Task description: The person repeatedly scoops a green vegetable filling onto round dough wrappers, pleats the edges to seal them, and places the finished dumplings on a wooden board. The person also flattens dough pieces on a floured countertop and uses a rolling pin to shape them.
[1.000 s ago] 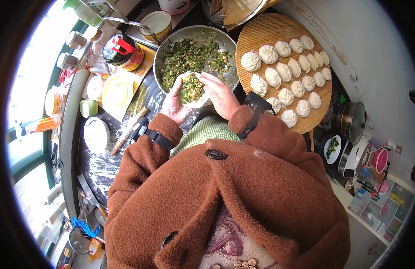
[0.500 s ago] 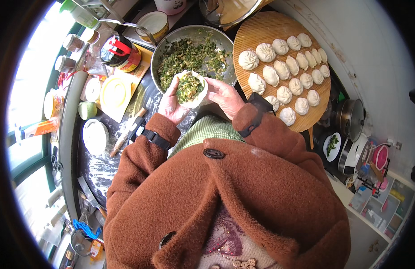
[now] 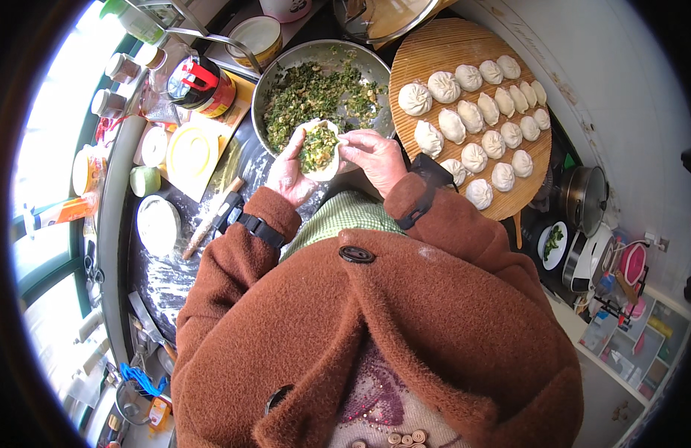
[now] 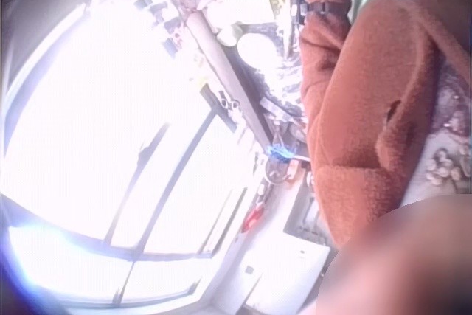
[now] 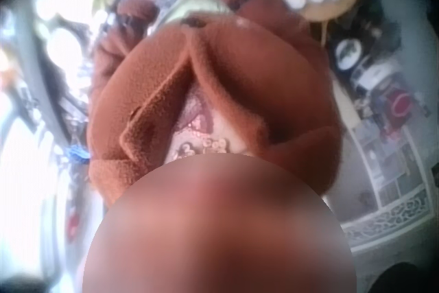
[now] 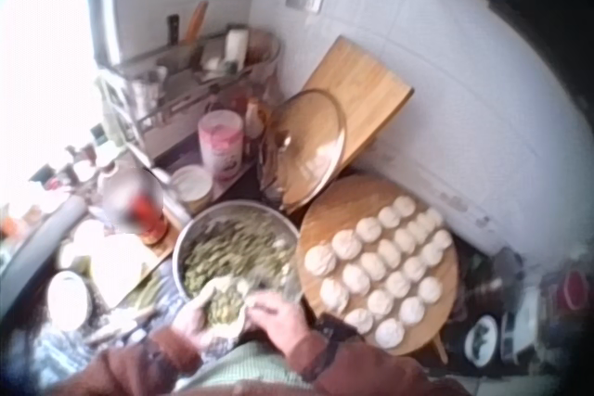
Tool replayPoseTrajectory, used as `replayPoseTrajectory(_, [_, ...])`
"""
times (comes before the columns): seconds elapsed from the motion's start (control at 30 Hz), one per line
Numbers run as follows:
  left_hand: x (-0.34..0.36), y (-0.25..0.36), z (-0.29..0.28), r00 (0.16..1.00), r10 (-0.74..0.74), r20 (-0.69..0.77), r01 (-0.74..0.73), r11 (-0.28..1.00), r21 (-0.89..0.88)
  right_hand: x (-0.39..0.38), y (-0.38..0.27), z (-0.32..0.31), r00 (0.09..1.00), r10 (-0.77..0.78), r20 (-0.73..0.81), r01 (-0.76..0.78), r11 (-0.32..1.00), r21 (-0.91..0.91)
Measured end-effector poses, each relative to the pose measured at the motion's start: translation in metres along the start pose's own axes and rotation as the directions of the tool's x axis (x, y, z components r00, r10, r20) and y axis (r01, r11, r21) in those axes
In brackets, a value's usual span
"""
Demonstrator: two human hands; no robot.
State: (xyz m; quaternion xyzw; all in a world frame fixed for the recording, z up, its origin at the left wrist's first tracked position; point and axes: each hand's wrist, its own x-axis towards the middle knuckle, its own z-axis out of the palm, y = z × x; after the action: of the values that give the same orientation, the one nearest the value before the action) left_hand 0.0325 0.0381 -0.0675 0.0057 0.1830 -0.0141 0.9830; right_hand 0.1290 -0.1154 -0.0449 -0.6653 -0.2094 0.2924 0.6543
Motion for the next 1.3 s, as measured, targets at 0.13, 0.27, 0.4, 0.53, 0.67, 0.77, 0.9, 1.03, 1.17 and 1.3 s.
replayPoseTrajectory(0.13, [0.000,0.000,0.002,1.000,-0.007,-0.005,0.007,0.999,0.039,0.001,-0.006,0.002,0.999,-0.021,-0.041,0.019,0.999,-0.051])
replayPoseTrajectory(0.27, [-0.001,0.000,0.004,0.999,0.000,-0.039,0.005,0.992,0.124,0.001,-0.011,0.002,0.999,0.040,-0.020,-0.040,0.999,-0.004])
replayPoseTrajectory(0.4, [-0.001,0.002,0.007,1.000,-0.004,-0.029,0.011,0.971,0.237,0.001,-0.013,0.002,0.994,0.106,0.009,-0.106,0.994,0.004])
replayPoseTrajectory(0.53, [-0.002,0.003,0.009,0.999,0.012,-0.049,0.004,0.946,0.325,0.004,-0.010,0.002,0.975,0.224,-0.009,-0.220,0.964,0.150])
replayPoseTrajectory(0.67, [-0.002,0.003,0.009,0.996,0.001,-0.087,0.028,0.945,0.326,0.006,-0.010,0.000,0.962,0.271,-0.018,-0.259,0.935,0.241])
replayPoseTrajectory(0.77, [-0.002,0.004,0.009,0.998,-0.018,-0.054,0.033,0.954,0.297,0.005,-0.013,-0.004,0.938,0.320,0.130,-0.345,0.861,0.374])
replayPoseTrajectory(0.9, [-0.002,0.004,0.010,0.998,-0.038,-0.060,0.055,0.946,0.319,0.005,-0.013,-0.005,0.922,0.368,0.118,-0.384,0.838,0.387])
replayPoseTrajectory(1.03, [-0.002,0.004,0.014,0.997,-0.059,-0.049,0.073,0.938,0.340,0.003,-0.010,-0.006,0.918,0.383,0.103,-0.394,0.847,0.358])
replayPoseTrajectory(1.17, [-0.003,0.004,0.021,0.995,-0.083,-0.052,0.095,0.950,0.299,0.002,-0.011,-0.007,0.929,0.370,-0.022,-0.354,0.904,0.238])
replayPoseTrajectory(1.3, [-0.004,0.002,0.022,0.996,-0.039,-0.075,0.066,0.916,0.396,0.000,-0.017,-0.004,0.980,0.152,-0.128,-0.161,0.985,-0.064])
